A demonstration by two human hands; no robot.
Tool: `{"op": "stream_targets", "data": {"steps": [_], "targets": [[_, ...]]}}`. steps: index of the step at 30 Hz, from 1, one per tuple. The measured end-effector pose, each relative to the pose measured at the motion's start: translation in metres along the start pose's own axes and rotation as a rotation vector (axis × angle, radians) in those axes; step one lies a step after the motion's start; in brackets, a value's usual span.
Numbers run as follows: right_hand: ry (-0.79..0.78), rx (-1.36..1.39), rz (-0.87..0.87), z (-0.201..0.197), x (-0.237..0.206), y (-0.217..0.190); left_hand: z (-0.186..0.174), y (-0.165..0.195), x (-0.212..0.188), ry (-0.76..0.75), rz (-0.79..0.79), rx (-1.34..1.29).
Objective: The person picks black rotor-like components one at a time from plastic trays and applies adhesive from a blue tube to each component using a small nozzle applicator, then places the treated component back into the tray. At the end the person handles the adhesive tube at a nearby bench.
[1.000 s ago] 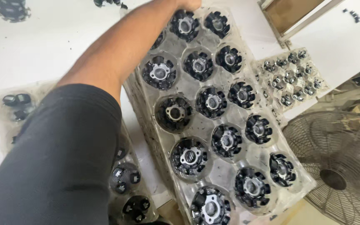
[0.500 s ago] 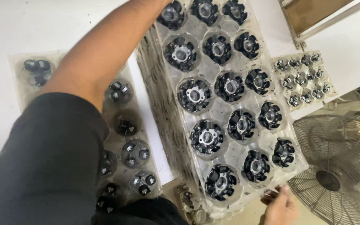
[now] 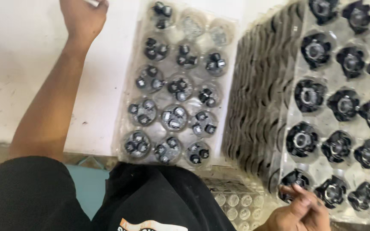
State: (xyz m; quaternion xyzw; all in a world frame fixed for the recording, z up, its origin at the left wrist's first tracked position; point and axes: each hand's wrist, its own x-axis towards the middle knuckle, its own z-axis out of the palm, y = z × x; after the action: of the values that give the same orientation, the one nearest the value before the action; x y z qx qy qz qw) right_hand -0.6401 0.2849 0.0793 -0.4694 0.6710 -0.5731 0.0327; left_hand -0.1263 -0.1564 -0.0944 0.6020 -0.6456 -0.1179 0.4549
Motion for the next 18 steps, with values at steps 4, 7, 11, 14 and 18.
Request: {"op": "stream_targets", "data": {"steps": [4,7,11,14,18], "targets": [[-0.208,0.114,-0.026,0.064,-0.039,-0.023,-0.115,-0.076,-0.103,0.127,-0.021,0.007],[-0.316,0.182,-0.052,0.117,-0.047,-0.058,-0.176,-0.107,-0.176,0.134,-0.372,0.142],[-0.485,0.137,-0.086,0.182,-0.066,-0.110,-0.233,-0.129,-0.252,0.175,-0.565,0.225],[-0.616,0.065,-0.118,0.221,-0.084,-0.139,-0.279,-0.161,-0.275,0.229,-0.615,0.397],[-0.781,-0.135,-0.220,0.265,-0.101,-0.167,-0.352,-0.223,-0.283,0.386,-0.574,0.642]]}}
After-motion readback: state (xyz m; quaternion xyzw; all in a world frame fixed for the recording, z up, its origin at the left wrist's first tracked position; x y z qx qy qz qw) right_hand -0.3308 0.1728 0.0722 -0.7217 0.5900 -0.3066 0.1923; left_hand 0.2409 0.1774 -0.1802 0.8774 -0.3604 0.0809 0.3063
